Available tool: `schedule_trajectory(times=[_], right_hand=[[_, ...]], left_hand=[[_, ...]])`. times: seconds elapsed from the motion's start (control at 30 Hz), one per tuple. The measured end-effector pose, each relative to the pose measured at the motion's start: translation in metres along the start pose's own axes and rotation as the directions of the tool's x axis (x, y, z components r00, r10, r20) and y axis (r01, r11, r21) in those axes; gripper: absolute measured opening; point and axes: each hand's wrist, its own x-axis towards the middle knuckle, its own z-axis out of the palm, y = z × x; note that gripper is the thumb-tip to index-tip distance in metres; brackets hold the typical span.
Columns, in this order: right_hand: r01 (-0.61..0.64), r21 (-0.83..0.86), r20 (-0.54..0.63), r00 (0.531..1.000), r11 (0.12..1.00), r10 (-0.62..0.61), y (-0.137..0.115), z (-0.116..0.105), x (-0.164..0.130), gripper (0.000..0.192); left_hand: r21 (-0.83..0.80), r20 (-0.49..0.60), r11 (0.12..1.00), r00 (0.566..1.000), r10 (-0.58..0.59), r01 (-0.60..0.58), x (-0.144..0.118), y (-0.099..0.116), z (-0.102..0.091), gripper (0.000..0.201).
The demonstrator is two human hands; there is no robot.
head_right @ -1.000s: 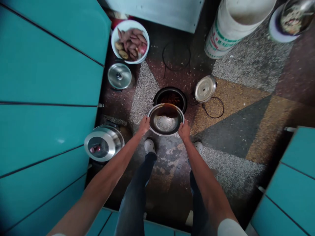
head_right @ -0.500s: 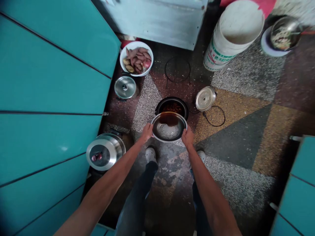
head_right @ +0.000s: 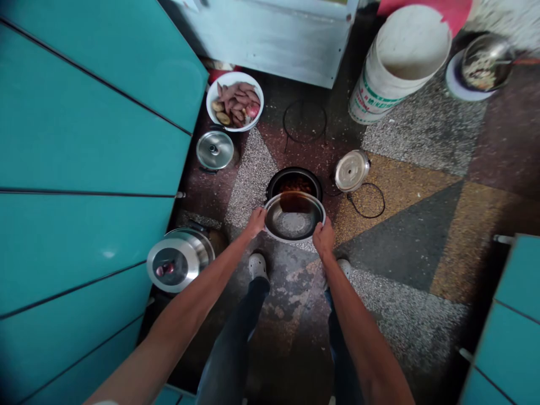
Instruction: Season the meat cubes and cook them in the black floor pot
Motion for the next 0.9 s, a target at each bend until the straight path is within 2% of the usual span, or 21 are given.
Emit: schedule_trajectory(times=[0.13,0.27,0.37,0.43,0.67,0.9], right_hand=[[0.002,0.009,-0.035,0.999,1.0,-0.001,-0.001,-0.005,-0.004,0.052],[-0.03,-0.088,-0.036,0.999,0.996,0.027,-0.004,-0.01,-0.009,0.051],[-0.006,-0.106,-0.032,0.999,0.994,0.002,-0.003,-0.014,-0.011,0.055],[0.004,-0.094,-0.018,1.0,0.996,-0.006,-0.002,-0.013,-0.009,0.056],[-0.016,-0.002,0.044,0.999,1.0,0.016,0.009,0.002,0.013,0.049],[-0.028,0.128,0.155,0.988,0.991,0.008,0.005,0.011,0.008,0.043]], left_hand=[[-0.002,0.006,1.0,1.0,-0.02,0.02,0.0,-0.001,0.01,0.042],[0.067,-0.021,0.998,1.0,0.0,0.001,0.006,0.0,0.017,0.04],[0.085,0.028,0.996,1.0,-0.005,0.002,0.007,-0.001,0.02,0.038],[0.097,0.046,0.995,0.999,-0.022,0.017,0.004,-0.004,0.017,0.038],[0.131,-0.038,0.991,0.999,0.014,-0.009,-0.021,0.001,-0.002,0.037],[0.234,-0.143,0.971,0.986,0.091,-0.056,-0.037,0.014,-0.02,0.039]])
